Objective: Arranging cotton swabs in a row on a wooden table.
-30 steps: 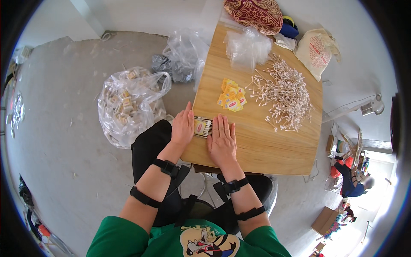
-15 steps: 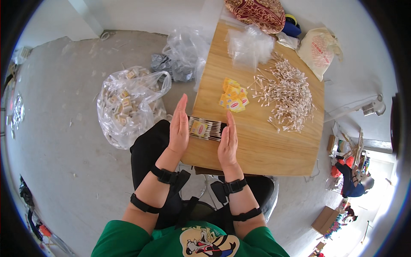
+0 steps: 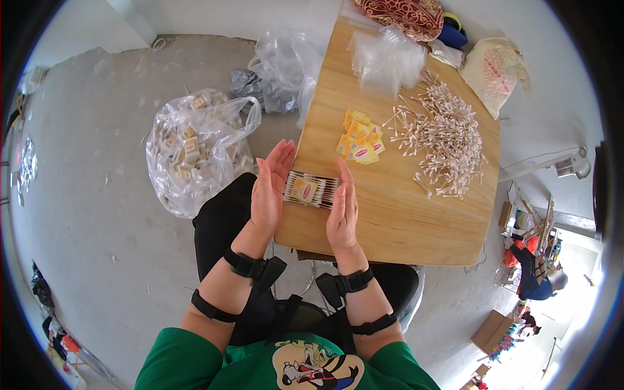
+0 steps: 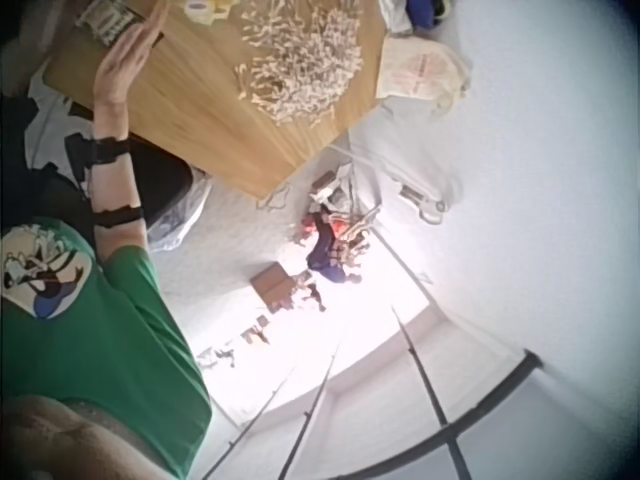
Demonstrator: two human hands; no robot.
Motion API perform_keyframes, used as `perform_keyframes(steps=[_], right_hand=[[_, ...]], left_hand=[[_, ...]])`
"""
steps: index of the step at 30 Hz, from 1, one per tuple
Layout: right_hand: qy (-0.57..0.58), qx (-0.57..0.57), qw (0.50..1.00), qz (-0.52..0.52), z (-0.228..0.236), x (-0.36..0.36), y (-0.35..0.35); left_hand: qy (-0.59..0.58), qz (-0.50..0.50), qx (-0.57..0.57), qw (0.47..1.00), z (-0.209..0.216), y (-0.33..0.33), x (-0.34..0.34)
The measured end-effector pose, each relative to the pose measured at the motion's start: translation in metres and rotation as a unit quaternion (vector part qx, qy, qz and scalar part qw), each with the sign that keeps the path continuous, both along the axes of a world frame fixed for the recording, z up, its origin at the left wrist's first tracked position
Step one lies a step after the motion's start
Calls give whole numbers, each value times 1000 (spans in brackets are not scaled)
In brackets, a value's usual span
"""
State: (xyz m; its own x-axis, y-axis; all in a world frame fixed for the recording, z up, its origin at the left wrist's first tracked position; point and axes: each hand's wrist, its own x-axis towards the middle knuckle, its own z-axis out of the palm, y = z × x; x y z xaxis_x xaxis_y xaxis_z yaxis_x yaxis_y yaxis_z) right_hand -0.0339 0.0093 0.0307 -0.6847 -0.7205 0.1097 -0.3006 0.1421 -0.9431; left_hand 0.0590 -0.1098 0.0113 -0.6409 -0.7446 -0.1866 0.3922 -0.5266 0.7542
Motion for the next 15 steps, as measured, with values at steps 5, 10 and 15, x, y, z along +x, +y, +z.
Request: perform_keyframes(steps=[5, 10, 15], right_hand=[[-20, -23, 1000, -2, -5, 5, -3], [-38, -30, 999, 2, -5, 12, -13], [-28, -52, 998, -8, -1, 20, -20]], left_hand=[[7, 6, 4, 1000, -1, 0, 1], [12, 6, 7, 1000, 2, 1, 1], [14, 3, -5, 1000, 3, 3, 0]])
